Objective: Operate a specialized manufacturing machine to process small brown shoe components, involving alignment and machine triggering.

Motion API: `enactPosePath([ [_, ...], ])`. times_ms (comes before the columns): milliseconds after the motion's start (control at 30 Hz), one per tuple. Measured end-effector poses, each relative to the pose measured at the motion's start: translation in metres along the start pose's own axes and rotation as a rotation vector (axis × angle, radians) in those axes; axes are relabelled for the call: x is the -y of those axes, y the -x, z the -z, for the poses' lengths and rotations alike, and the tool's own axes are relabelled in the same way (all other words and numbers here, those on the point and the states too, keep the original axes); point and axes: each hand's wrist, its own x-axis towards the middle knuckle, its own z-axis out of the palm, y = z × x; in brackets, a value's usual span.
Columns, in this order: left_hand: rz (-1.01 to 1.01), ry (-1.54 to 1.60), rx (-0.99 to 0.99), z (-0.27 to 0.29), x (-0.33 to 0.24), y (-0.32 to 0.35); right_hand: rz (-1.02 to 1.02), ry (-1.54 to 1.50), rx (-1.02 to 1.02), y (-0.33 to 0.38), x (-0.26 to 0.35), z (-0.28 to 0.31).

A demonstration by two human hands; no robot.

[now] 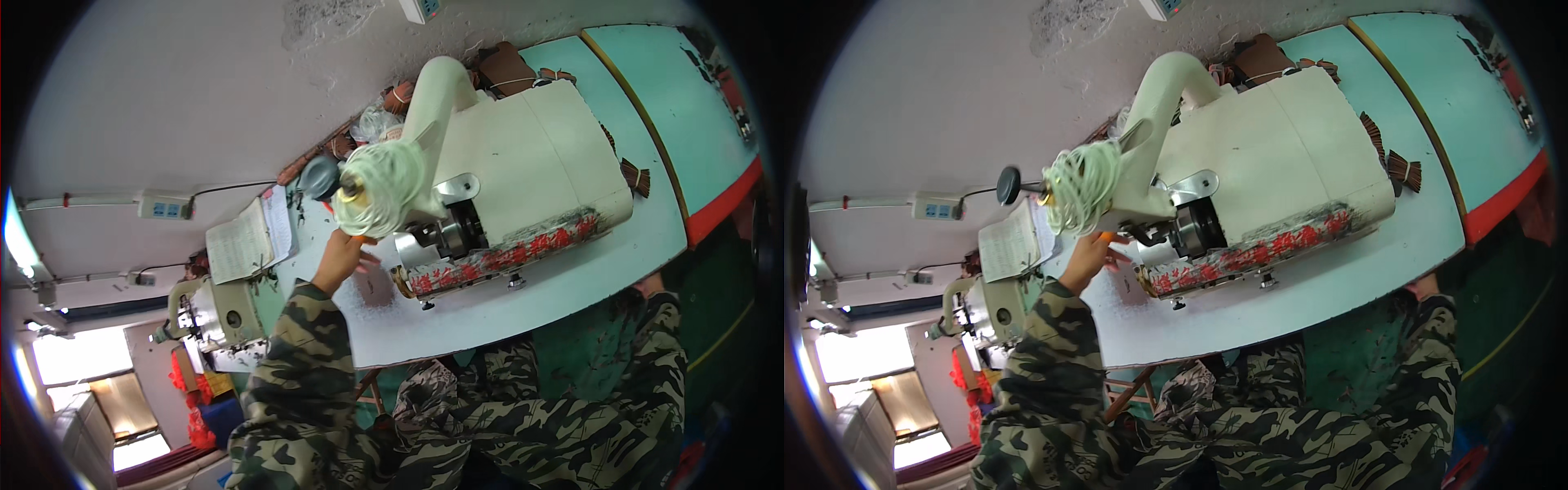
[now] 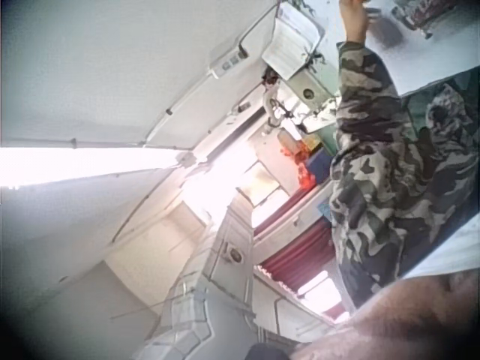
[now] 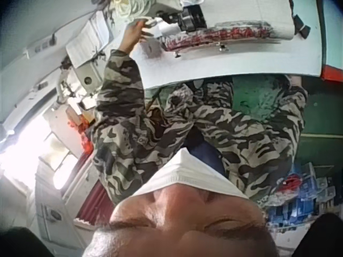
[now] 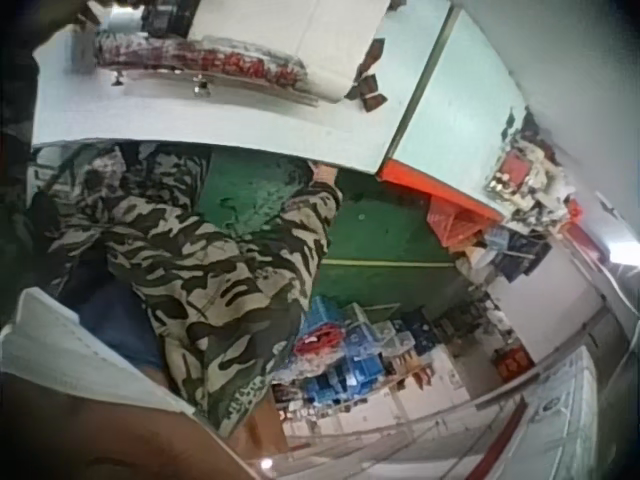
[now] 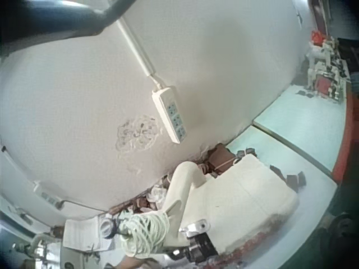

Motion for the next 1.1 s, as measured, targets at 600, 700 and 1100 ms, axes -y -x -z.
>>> enactPosePath([
  [600, -0.696, 0.419, 0.117, -0.041, 0.075, -0.080, -0.147, 0.276, -0.039, 0.139, 0.181, -0.559],
  [700, -0.812, 0.380, 0.027, -0.041, 0.073, -0.086, -0.242, 0.300, -0.003, 0.135, 0.198, -0.559],
  [1100, -0.688, 0.176, 0.033, -0.021, 0.061, -0.084, -0.312, 0.534, -0.083, 0.134, 0.214, -0.560],
])
